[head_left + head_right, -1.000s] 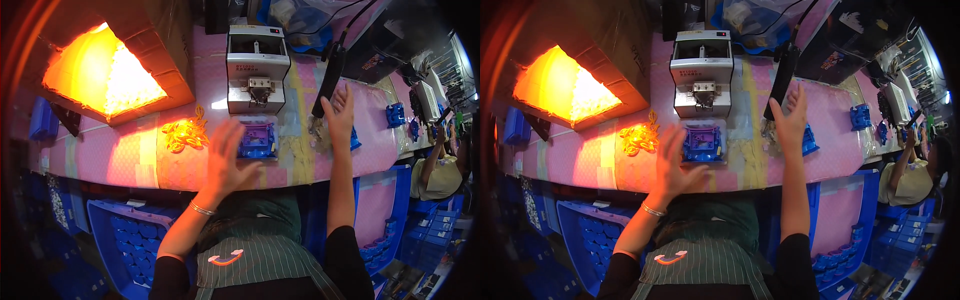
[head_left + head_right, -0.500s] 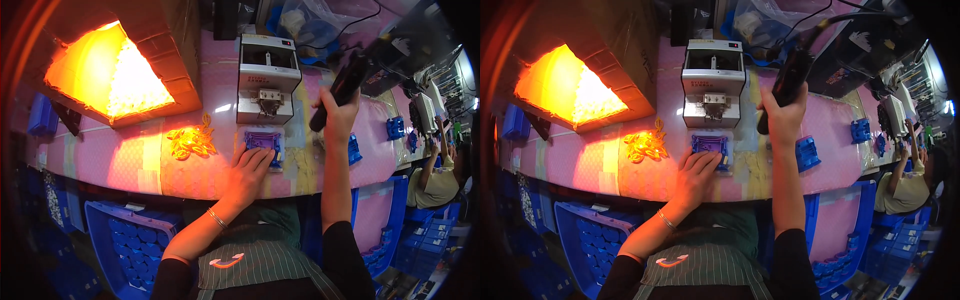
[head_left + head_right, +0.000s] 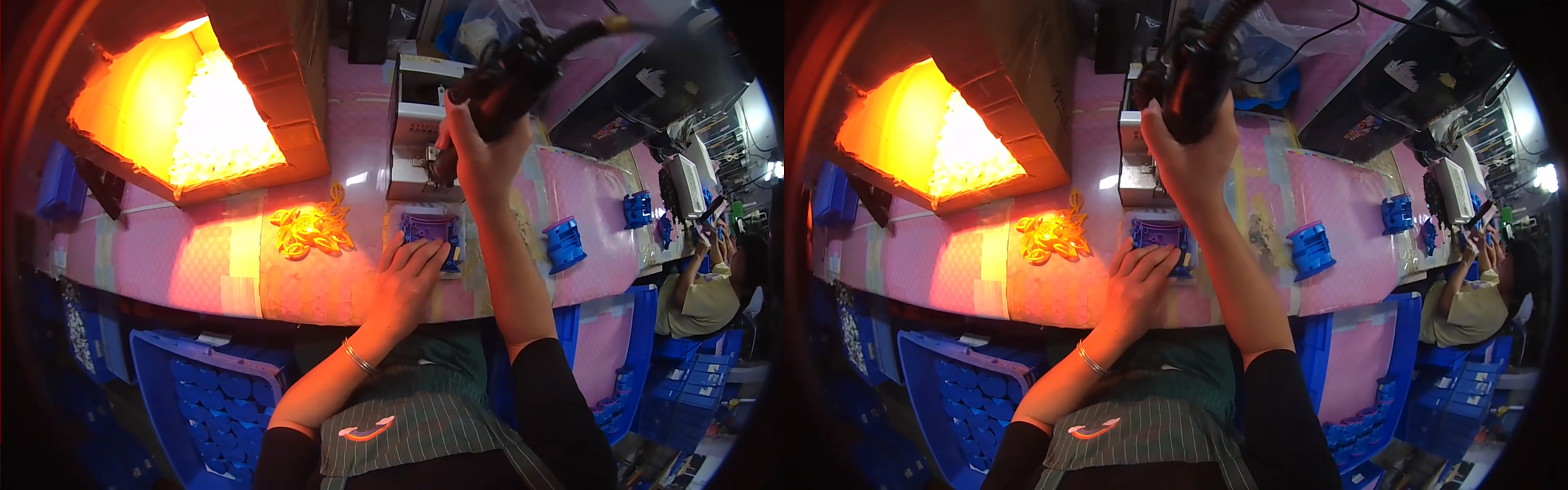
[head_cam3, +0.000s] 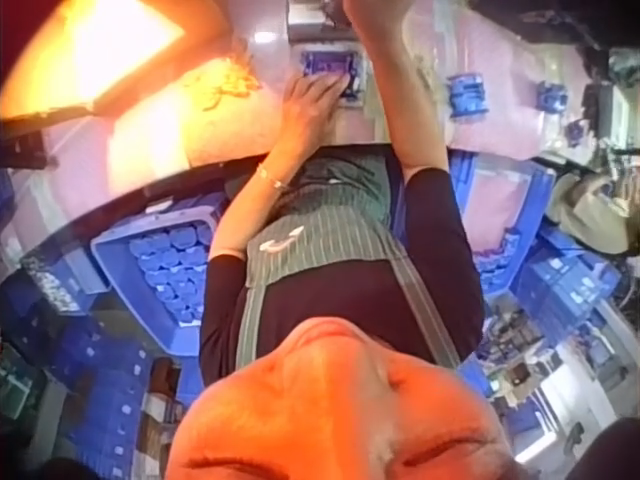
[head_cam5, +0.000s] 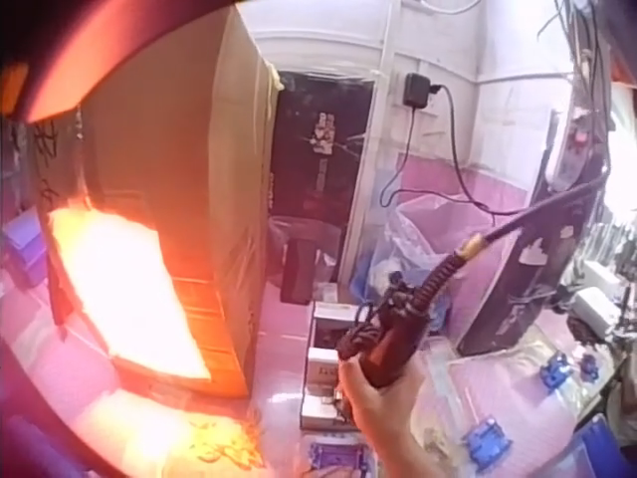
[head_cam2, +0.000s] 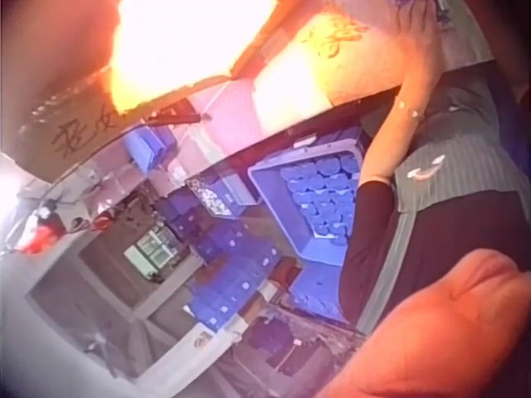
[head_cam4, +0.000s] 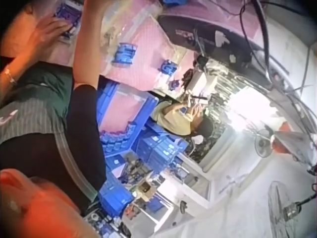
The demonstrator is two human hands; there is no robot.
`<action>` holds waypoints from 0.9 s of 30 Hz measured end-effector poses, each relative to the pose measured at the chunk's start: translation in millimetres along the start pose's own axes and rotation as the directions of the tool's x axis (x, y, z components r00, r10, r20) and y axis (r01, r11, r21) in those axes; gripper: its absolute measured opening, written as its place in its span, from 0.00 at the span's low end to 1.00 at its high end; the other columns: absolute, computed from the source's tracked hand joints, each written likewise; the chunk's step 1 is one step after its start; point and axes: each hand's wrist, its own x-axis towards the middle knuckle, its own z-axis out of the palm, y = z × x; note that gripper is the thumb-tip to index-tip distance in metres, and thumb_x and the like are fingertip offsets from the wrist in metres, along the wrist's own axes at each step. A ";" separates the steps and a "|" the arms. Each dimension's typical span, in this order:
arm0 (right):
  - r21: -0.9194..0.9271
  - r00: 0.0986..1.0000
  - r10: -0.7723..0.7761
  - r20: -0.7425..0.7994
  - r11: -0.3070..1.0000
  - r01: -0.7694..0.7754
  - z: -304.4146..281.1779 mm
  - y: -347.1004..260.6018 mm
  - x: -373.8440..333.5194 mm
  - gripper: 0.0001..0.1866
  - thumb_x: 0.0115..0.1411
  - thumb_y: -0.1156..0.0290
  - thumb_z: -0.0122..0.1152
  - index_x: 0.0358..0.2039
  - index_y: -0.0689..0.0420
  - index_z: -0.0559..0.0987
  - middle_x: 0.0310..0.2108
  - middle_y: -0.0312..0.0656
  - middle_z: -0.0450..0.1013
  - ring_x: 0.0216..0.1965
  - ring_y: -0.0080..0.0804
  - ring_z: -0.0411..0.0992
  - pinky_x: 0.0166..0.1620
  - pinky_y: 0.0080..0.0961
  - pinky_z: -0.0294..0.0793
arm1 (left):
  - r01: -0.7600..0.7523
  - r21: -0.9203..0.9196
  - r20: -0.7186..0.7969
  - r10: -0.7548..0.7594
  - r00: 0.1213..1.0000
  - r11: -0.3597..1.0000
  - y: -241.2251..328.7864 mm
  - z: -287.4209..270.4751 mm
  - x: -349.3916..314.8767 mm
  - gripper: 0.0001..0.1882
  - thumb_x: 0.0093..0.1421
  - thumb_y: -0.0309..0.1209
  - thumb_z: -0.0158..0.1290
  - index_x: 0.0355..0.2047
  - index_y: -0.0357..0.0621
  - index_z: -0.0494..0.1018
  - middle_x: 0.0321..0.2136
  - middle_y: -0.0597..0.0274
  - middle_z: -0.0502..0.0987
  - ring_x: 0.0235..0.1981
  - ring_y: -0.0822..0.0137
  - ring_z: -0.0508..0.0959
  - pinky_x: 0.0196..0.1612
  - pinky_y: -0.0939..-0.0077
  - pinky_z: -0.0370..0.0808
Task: Assembling blue plastic components using a handheld processing tool at a factory workbench.
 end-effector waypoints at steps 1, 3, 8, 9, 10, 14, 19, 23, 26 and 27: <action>0.000 1.000 0.005 0.000 1.000 -0.005 2.9 -5.6 -0.3 0.08 0.60 0.79 0.61 0.38 0.63 0.72 0.24 0.38 0.72 0.18 0.24 0.70 0.22 0.21 0.68 | 0.004 -0.001 0.003 -0.004 1.000 1.000 -1.0 0.2 -0.7 0.25 0.51 0.24 0.55 0.53 0.41 0.74 0.49 0.60 0.77 0.53 0.60 0.73 0.66 0.53 0.61; 0.035 0.989 0.128 0.080 0.991 -0.131 5.7 -19.1 -3.4 0.09 0.60 0.78 0.61 0.40 0.62 0.71 0.23 0.38 0.72 0.17 0.24 0.70 0.22 0.22 0.68 | -0.005 -0.006 -0.012 0.005 1.000 1.000 -1.9 2.0 -1.8 0.26 0.51 0.24 0.55 0.53 0.41 0.74 0.49 0.59 0.77 0.53 0.60 0.73 0.66 0.53 0.61; 0.153 0.960 0.253 0.117 0.951 -0.269 3.1 -31.1 -26.9 0.13 0.59 0.78 0.63 0.42 0.61 0.70 0.20 0.36 0.70 0.17 0.23 0.70 0.22 0.22 0.67 | -0.003 0.002 -0.010 0.003 1.000 1.000 -0.9 2.4 -1.2 0.26 0.50 0.24 0.54 0.53 0.41 0.74 0.49 0.59 0.76 0.53 0.60 0.73 0.66 0.52 0.61; 0.152 0.960 0.255 0.115 0.951 -0.270 3.0 -28.3 -30.9 0.13 0.59 0.78 0.63 0.42 0.61 0.70 0.20 0.36 0.70 0.17 0.23 0.70 0.22 0.22 0.67 | -0.002 0.009 -0.007 0.002 1.000 1.000 -1.5 2.1 -1.3 0.26 0.50 0.24 0.54 0.53 0.41 0.74 0.49 0.59 0.76 0.54 0.60 0.73 0.66 0.52 0.61; 0.110 0.959 0.266 0.098 0.955 -0.276 3.5 -26.2 -34.8 0.13 0.59 0.78 0.63 0.42 0.62 0.71 0.19 0.35 0.70 0.17 0.23 0.70 0.22 0.21 0.67 | -0.001 0.008 -0.005 0.001 1.000 1.000 -2.3 2.1 -1.9 0.26 0.50 0.24 0.54 0.53 0.41 0.74 0.49 0.59 0.76 0.54 0.60 0.73 0.66 0.52 0.61; 0.047 0.967 0.248 0.061 0.967 -0.251 2.4 -13.1 -45.9 0.11 0.59 0.79 0.63 0.40 0.62 0.72 0.18 0.35 0.70 0.17 0.21 0.70 0.22 0.19 0.66 | 0.008 0.008 -0.003 -0.008 1.000 1.000 -2.4 2.3 -2.8 0.27 0.50 0.24 0.54 0.53 0.42 0.74 0.49 0.60 0.76 0.54 0.61 0.72 0.66 0.52 0.61; -0.084 0.965 0.232 0.119 0.971 -0.223 -10.0 0.5 -62.8 0.10 0.58 0.80 0.63 0.38 0.62 0.72 0.22 0.36 0.72 0.18 0.19 0.69 0.23 0.18 0.67 | 0.017 0.031 0.007 -0.017 1.000 0.999 -1.3 1.9 -1.2 0.26 0.50 0.25 0.54 0.52 0.43 0.75 0.49 0.62 0.76 0.54 0.61 0.72 0.66 0.52 0.61; -0.055 0.963 0.208 0.173 0.978 -0.201 -11.7 2.5 -69.1 0.11 0.58 0.83 0.62 0.40 0.63 0.71 0.23 0.36 0.71 0.19 0.18 0.68 0.23 0.17 0.67 | 0.028 0.002 0.015 -0.028 0.999 1.000 -0.3 -0.5 -0.9 0.23 0.50 0.26 0.55 0.49 0.43 0.76 0.49 0.62 0.76 0.54 0.62 0.72 0.66 0.52 0.62; -0.006 0.957 0.216 0.196 0.976 -0.219 -10.0 -0.1 -70.2 0.14 0.57 0.85 0.60 0.42 0.64 0.70 0.22 0.37 0.70 0.19 0.19 0.69 0.23 0.18 0.67 | 0.031 0.005 0.018 -0.031 0.999 1.000 -2.6 -0.8 -0.7 0.22 0.50 0.26 0.55 0.48 0.42 0.77 0.49 0.62 0.76 0.54 0.61 0.72 0.66 0.52 0.62; -0.008 0.956 0.216 0.197 0.976 -0.219 -11.3 0.6 -70.9 0.14 0.57 0.85 0.60 0.42 0.64 0.70 0.22 0.37 0.70 0.19 0.19 0.69 0.23 0.18 0.67 | 0.029 0.009 0.020 -0.029 0.999 1.000 -2.2 -0.5 -1.3 0.22 0.50 0.26 0.55 0.48 0.42 0.77 0.49 0.62 0.76 0.54 0.61 0.73 0.66 0.52 0.62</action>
